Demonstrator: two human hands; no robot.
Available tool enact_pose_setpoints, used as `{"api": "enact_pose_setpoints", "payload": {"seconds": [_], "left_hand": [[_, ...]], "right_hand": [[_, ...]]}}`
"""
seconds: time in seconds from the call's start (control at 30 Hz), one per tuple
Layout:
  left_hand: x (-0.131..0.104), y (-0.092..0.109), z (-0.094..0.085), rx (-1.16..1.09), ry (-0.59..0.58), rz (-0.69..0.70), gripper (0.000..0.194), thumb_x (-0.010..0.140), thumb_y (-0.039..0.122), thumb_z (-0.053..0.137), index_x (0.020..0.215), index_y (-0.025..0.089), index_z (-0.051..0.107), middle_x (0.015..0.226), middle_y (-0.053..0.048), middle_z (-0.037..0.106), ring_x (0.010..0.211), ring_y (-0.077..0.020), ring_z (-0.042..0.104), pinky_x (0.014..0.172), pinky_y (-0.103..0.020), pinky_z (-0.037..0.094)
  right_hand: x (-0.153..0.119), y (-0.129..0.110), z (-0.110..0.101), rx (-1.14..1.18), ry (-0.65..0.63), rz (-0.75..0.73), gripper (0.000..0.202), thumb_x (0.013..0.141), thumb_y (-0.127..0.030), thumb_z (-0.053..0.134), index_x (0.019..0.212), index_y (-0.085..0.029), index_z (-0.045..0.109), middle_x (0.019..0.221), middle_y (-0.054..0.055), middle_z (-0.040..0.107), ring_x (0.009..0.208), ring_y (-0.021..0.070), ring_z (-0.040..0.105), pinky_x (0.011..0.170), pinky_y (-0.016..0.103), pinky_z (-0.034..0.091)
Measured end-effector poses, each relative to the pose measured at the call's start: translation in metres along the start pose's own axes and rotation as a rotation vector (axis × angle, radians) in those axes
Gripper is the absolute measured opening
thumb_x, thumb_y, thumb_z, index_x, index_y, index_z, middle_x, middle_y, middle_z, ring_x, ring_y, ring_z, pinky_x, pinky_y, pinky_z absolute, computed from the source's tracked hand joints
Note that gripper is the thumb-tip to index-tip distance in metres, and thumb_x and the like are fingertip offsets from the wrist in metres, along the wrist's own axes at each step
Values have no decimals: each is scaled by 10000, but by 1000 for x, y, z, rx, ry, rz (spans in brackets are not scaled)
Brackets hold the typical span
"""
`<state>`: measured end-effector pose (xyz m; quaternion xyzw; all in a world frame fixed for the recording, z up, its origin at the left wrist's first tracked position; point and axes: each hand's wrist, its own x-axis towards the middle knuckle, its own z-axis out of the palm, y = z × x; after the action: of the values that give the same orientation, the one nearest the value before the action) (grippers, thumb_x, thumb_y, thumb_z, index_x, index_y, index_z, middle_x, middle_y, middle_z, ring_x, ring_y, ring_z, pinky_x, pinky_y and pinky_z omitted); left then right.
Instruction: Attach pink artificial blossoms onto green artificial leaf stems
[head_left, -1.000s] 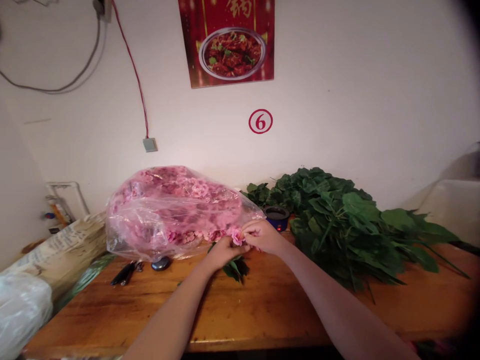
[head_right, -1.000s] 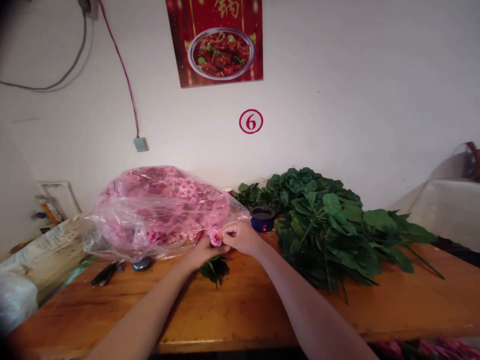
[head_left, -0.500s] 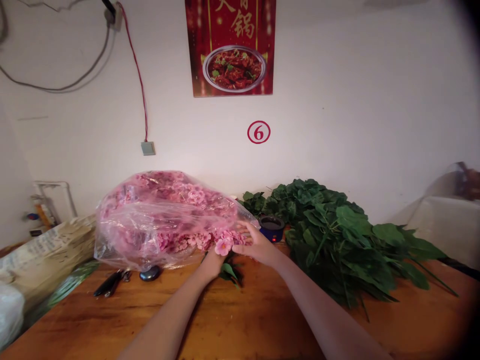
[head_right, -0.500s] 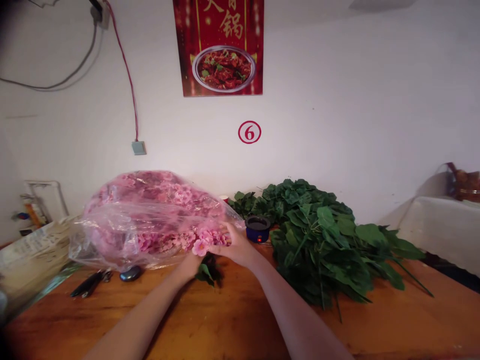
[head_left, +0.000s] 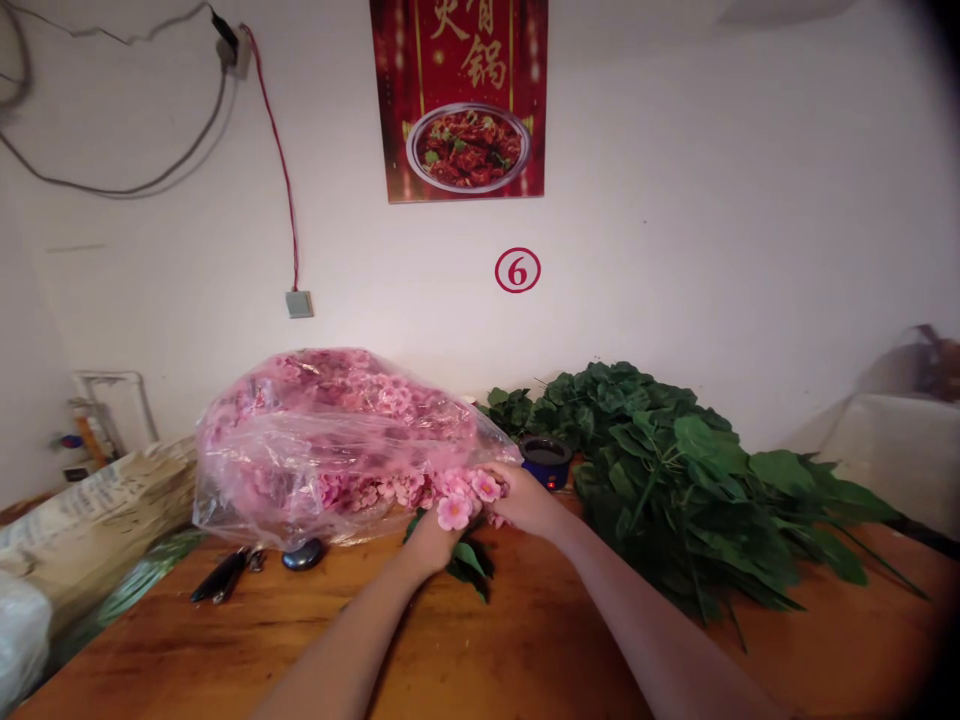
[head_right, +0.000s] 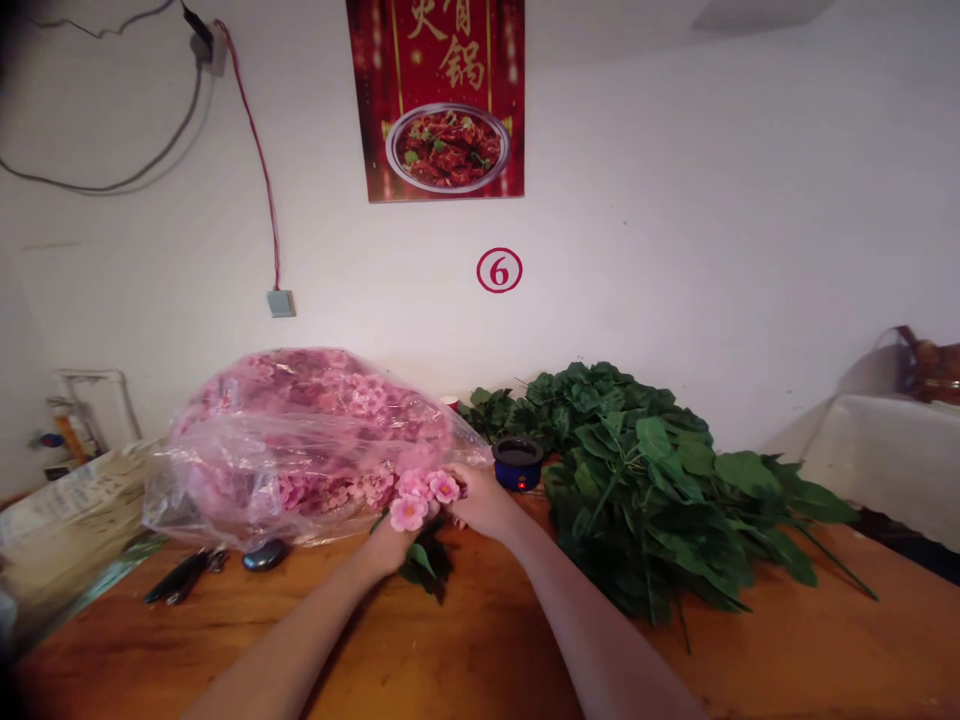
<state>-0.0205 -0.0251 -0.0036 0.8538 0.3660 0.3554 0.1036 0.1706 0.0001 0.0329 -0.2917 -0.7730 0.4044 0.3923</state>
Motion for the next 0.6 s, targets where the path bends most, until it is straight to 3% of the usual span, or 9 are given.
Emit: {"api": "enact_pose_setpoints", "payload": {"seconds": [0.17, 0.37, 0.5, 0.6], "left_hand": [[4, 25, -3, -177, 14, -27, 391, 867, 305, 471, 1201, 135, 583, 1236, -144, 577, 1179, -259, 496, 1056, -394, 339], [3, 25, -4, -219, -9, -30, 400, 866, 298, 469, 1232, 166, 558, 1243, -126, 572, 1212, -265, 462, 1072, -420, 306], [3, 23, -5, -216, 1, -33, 399, 865, 334, 475, 1212, 158, 567, 1233, -131, 572, 1221, -265, 442, 1052, -404, 328], [7, 28, -6, -269, -25, -29, 373, 872, 363, 464, 1159, 164, 595, 1185, -118, 596, 1131, -246, 503, 1019, -379, 361]], "right_hand": [[0, -3, 1, -55, 35, -71, 586, 631, -31, 543, 1181, -234, 572, 983, 38, 659, 820, 161, 623, 724, 270, 518], [-9, -14, -3, -5, -57, -87, 716, 634, -36, 560, 1299, -283, 462, 1124, 47, 609, 845, 160, 618, 670, 245, 512], [-8, -20, -8, -78, -95, -256, 517, 643, -131, 690, 1142, -246, 620, 1124, 57, 605, 1014, 207, 572, 879, 331, 460], [-3, -18, -9, -113, -50, -291, 326, 637, -168, 725, 958, -221, 713, 1036, 62, 630, 961, 206, 590, 868, 336, 464]]}}
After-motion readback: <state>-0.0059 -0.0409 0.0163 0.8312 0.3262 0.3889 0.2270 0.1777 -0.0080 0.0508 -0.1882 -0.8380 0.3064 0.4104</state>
